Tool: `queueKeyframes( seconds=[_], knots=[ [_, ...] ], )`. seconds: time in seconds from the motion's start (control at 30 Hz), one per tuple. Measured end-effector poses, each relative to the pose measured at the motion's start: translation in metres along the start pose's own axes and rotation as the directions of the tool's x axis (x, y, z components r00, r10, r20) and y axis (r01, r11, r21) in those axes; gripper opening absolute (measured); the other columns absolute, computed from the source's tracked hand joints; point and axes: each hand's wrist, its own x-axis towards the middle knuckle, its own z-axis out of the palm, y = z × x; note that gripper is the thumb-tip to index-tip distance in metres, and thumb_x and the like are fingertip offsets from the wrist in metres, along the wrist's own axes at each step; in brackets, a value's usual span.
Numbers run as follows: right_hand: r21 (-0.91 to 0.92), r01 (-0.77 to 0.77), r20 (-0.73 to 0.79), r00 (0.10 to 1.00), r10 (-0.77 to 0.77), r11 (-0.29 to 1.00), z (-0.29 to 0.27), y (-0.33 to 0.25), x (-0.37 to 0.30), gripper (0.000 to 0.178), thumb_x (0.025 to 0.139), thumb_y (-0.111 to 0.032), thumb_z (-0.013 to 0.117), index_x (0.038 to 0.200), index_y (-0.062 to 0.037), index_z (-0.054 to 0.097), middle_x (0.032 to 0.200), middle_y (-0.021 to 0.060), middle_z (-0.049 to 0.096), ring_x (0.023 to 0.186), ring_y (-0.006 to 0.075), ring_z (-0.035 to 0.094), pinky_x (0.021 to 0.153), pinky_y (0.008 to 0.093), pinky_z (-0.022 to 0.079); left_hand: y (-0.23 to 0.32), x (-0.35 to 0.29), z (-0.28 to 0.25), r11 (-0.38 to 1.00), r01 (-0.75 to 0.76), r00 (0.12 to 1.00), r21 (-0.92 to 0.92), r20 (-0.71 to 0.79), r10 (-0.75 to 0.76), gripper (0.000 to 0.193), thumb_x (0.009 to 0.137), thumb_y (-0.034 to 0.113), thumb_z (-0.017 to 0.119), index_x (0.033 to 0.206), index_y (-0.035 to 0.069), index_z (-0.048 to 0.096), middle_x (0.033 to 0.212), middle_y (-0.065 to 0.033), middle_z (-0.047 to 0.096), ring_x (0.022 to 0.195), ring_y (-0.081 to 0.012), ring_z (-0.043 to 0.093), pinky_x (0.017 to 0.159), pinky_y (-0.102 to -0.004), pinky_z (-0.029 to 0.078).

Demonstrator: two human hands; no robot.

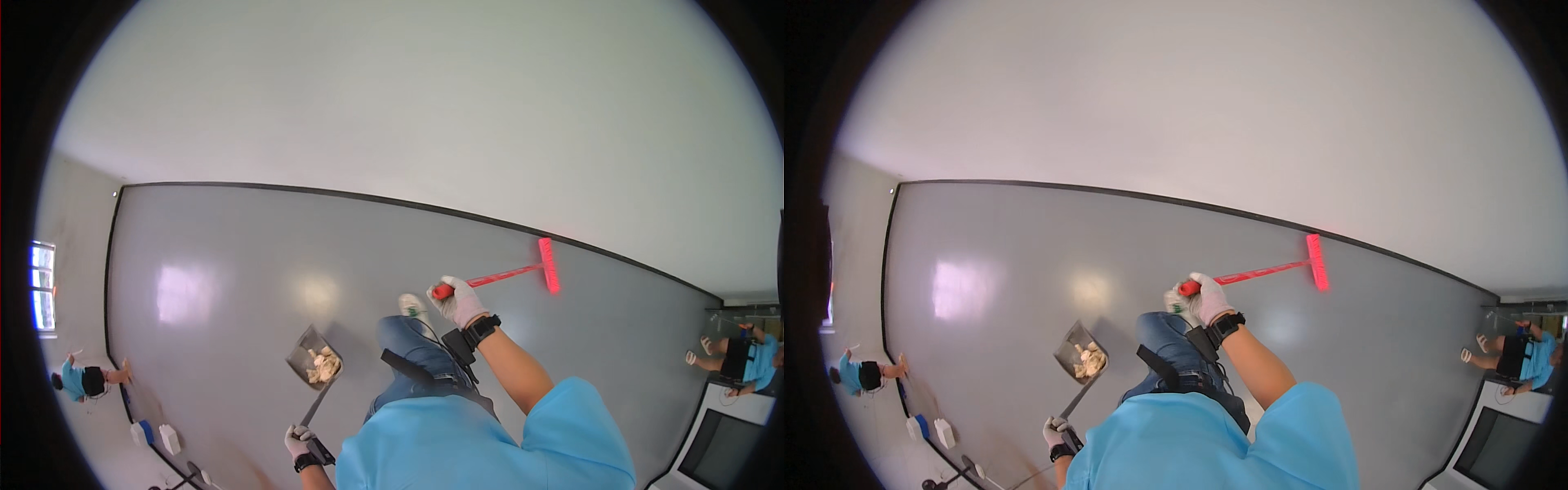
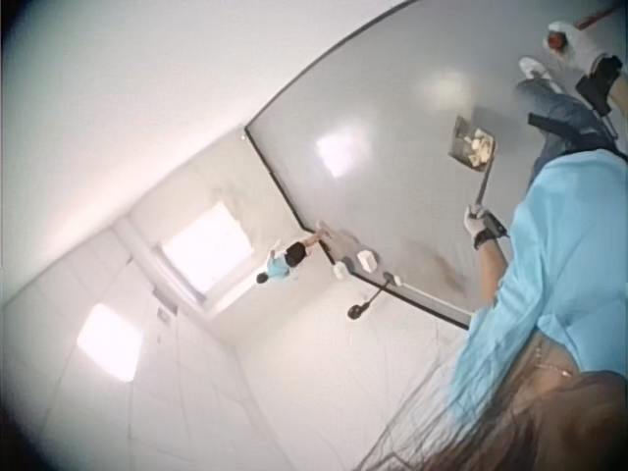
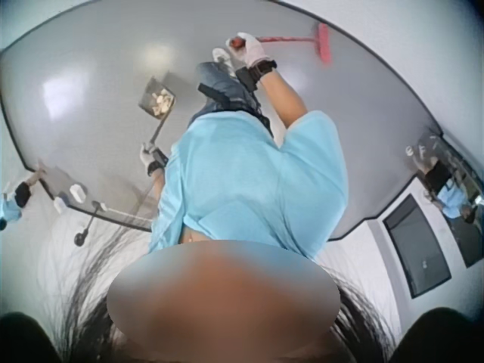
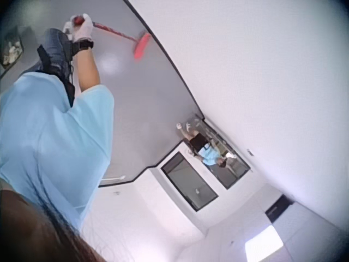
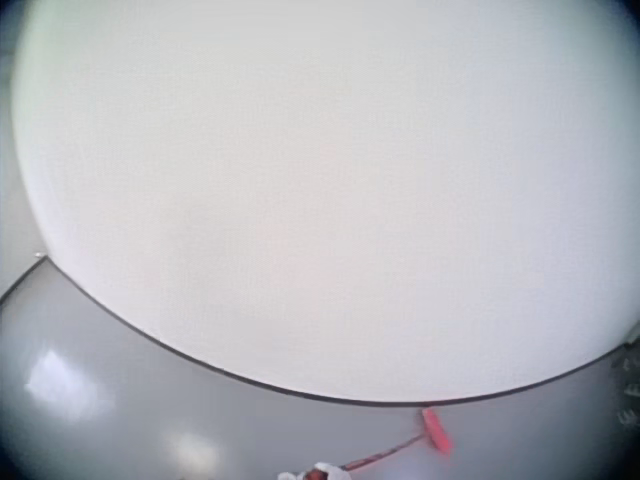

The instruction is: Sweep the floor using a broom and collect debris into a dustpan.

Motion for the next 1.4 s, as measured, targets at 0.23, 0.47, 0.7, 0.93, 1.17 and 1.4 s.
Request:
queueKeyframes(
  seconds=[0.23,0.47,0.7,0.93,1.17,1.4],
  knots=[
    [0.013,-0.021,0.081,0.997,0.020,1.000,-0.006,0.015,-0.021,0.014,0.071,-0.007,0.044,0.078,0.0013,0.035,0.073,0.0123,0.042,0.065,0.0244,0.047,0.060,0.0366,0.048,0.003,0.009,-0.032,0.988,-0.106,0.992,-0.115,0.053,0.112,0.022,0.073,0.019,0.039,0.053,0.011,0.034,0.044,0.0024,0.034,0.037,-0.0077,0.034,0.031,-0.0191,0.029],
    [0.047,0.026,0.110,0.993,-0.031,0.999,-0.143,0.093,-0.190,0.013,0.072,-0.007,0.043,0.076,0.0019,0.035,0.073,0.0131,0.042,0.065,0.0240,0.049,0.059,0.0334,0.049,-0.009,-0.162,-0.285,0.959,-0.113,0.984,-0.259,0.105,0.145,0.025,0.073,0.023,0.036,0.052,0.010,0.035,0.045,0.0023,0.037,0.039,-0.0072,0.037,0.031,-0.0162,0.030],
    [0.062,-0.041,0.181,0.983,0.029,0.997,-0.259,0.066,-0.222,0.012,0.072,-0.006,0.043,0.074,0.0026,0.036,0.074,0.0135,0.044,0.065,0.0250,0.049,0.058,0.0327,0.049,-0.119,-0.184,-0.388,0.951,-0.115,0.976,-0.288,0.145,0.162,0.023,0.072,0.020,0.038,0.051,0.011,0.036,0.045,0.0026,0.038,0.038,-0.0077,0.036,0.031,-0.0176,0.029],
    [-0.046,-0.010,0.129,0.992,0.016,0.999,-0.383,0.042,-0.240,0.009,0.070,-0.005,0.045,0.073,0.0014,0.039,0.069,0.0109,0.046,0.063,0.0210,0.049,0.062,0.0309,0.047,-0.155,-0.163,-0.484,0.962,-0.129,0.987,-0.240,0.065,0.148,0.021,0.069,0.015,0.040,0.050,0.011,0.034,0.044,0.0017,0.037,0.038,-0.0087,0.035,0.031,-0.0187,0.026],
    [-0.068,-0.005,-0.043,0.999,0.002,0.998,-0.365,0.014,-0.267,0.010,0.070,-0.007,0.046,0.073,-0.0007,0.039,0.067,0.0100,0.045,0.062,0.0215,0.049,0.059,0.0301,0.048,-0.158,-0.219,-0.424,0.933,-0.059,0.997,-0.355,-0.059,0.041,0.022,0.071,0.019,0.040,0.052,0.010,0.035,0.044,0.0016,0.038,0.037,-0.0084,0.037,0.029,-0.0172,0.028],
    [-0.122,-0.004,-0.020,1.000,0.001,0.992,-0.313,0.018,-0.303,0.010,0.071,-0.007,0.044,0.073,0.0001,0.038,0.067,0.0107,0.046,0.060,0.0225,0.049,0.056,0.0323,0.048,-0.150,-0.246,-0.401,0.991,-0.082,0.996,-0.107,-0.051,0.077,0.020,0.070,0.017,0.042,0.052,0.011,0.035,0.045,0.0019,0.037,0.036,-0.0080,0.034,0.030,-0.0181,0.025]
  ],
)
